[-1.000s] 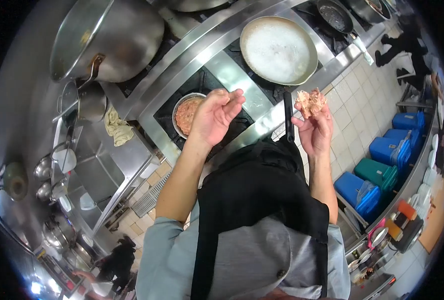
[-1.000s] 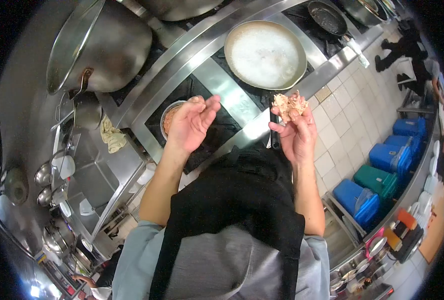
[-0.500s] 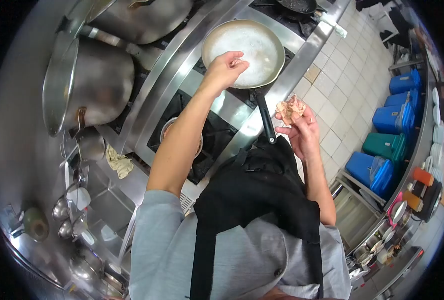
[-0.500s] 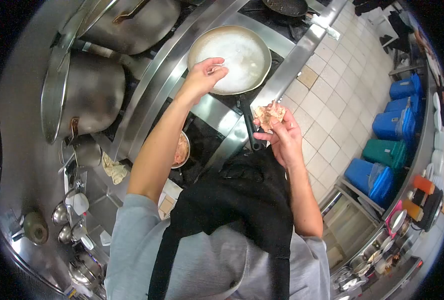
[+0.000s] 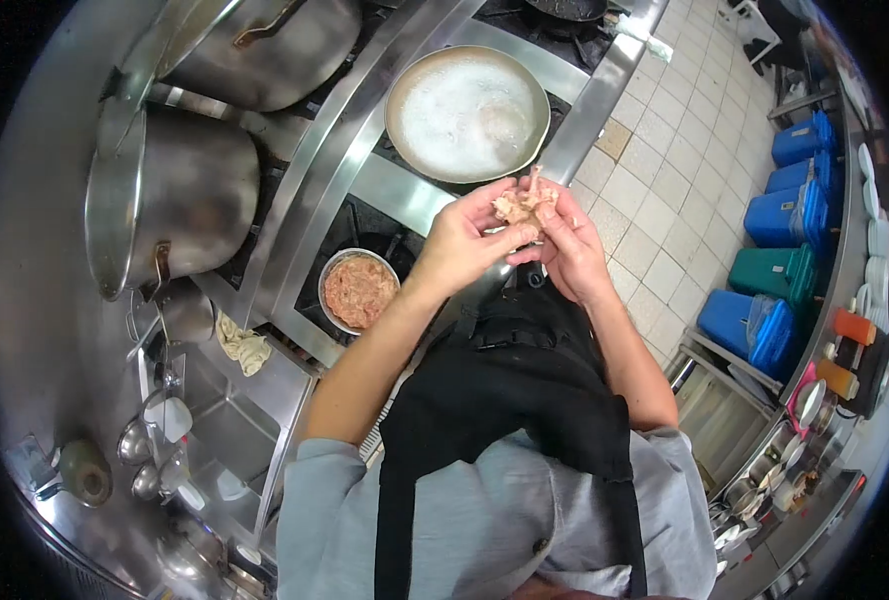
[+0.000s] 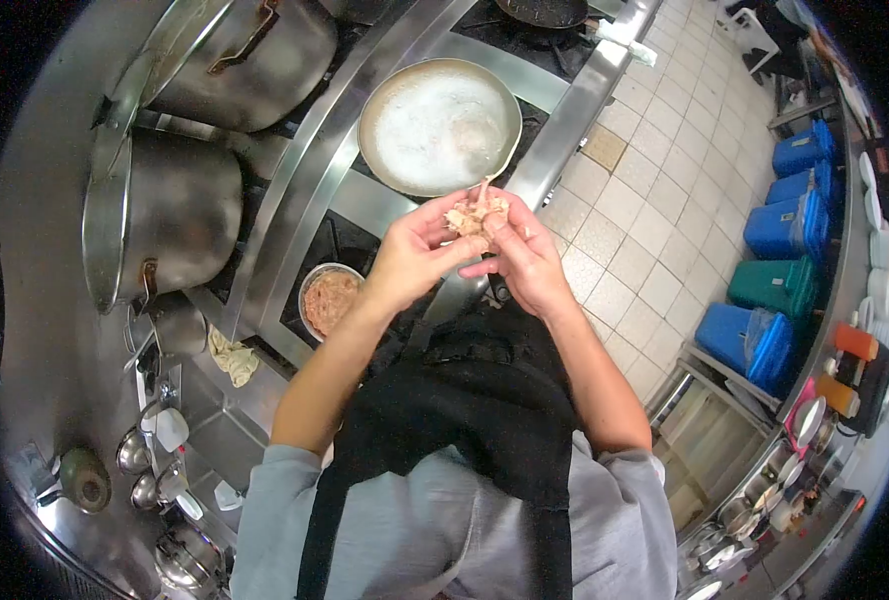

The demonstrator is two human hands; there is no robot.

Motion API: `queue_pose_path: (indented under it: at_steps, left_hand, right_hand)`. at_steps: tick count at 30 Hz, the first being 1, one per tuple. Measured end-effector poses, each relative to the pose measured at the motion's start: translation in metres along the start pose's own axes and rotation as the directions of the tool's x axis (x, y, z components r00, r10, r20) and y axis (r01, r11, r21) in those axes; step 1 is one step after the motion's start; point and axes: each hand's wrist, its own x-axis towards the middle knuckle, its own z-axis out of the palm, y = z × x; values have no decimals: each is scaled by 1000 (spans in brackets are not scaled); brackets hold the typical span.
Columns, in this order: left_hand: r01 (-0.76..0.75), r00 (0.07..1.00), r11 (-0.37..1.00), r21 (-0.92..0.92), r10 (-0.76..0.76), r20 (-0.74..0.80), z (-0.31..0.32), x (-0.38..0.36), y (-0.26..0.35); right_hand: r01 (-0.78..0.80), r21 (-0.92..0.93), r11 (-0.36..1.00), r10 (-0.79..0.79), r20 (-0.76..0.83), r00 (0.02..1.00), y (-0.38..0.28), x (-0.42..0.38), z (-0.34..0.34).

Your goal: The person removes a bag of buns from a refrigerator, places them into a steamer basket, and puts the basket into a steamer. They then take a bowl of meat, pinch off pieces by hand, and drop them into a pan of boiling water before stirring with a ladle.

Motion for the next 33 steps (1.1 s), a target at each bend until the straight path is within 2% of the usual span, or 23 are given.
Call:
queue_pose_path:
  at_steps: [1, 2, 4, 8, 10, 12, 13, 14, 18, 20, 21, 23, 24, 26, 30, 31, 32, 33]
  left_hand:
    - [-27, 997, 999, 23, 29, -66, 3, -2, 0]
    - [-28, 997, 999, 24, 30, -66, 1, -3, 2]
    - [-25, 990, 982, 186, 50, -128, -3, -5, 5]
    - [-84, 981, 984, 155, 108, -159, -7, -12, 9]
    - [-114, 970, 991, 63, 125, -208, -13, -15, 12]
    - [-80, 975, 996, 42, 87, -203, -14, -16, 18]
    - [-34, 980, 997, -70, 20, -197, -15, -17, 19]
    - [14, 982, 984, -180, -47, -184, -16, -18, 19]
    - [14, 994, 948, -319, -49, -100, -23, -24, 10]
    - [7, 1000, 982, -187, -12, -26, -23, -27, 9]
    - [6, 1000, 982, -187, -12, -27, -19, -28, 9]
    - [-118, 988, 985, 124, 129, -84, -7, -30, 13]
    - [-118, 988, 985, 125, 129, -88, -7, -32, 18]
    - [-65, 991, 858, 509, 117, -71, -6, -34, 25]
    - [-53, 986, 852, 520, 128, -110, -24, -34, 9]
    - [-42, 986, 936, 349, 95, -136, -27, -33, 7]
    - [-41, 986, 936, 350, 94, -135, -26, -34, 6]
    - [-24, 981, 975, 220, 66, -183, -24, -37, 8]
  right_hand:
    - [-10, -71, 997, 12, 23, 1000, 0, 1, 2]
    - [-9, -72, 997, 11, 23, 1000, 2, 0, 4]
    - [25, -154, 988, -21, 22, 1000, 5, -1, 8]
    - [102, -276, 956, -97, 31, 995, 7, -3, 11]
    - [77, -338, 938, -80, 7, 997, 6, -5, 7]
    - [63, -335, 940, -69, -6, 998, 6, -7, 6]
    - [42, -331, 943, -50, -13, 999, 7, -7, 6]
    - [44, -331, 943, -51, -14, 999, 7, -8, 7]
    - [79, -281, 956, -88, -16, 996, 5, -8, 14]
    - [72, -260, 963, -78, -12, 997, 5, -7, 15]
    - [95, -285, 954, -98, 3, 995, 7, -7, 13]
    - [115, -307, 945, -114, 22, 993, 10, -6, 14]
    - [129, -321, 938, -134, 6, 991, 10, -6, 15]
    - [141, -335, 932, -153, -9, 988, 12, -6, 15]
    - [69, -293, 953, -80, -27, 996, 10, -8, 15]
    - [52, -264, 963, -64, -34, 997, 9, -8, 17]
    - [53, -263, 963, -64, -35, 997, 8, -8, 14]
    - [38, -194, 980, -49, -53, 997, 6, -7, 9]
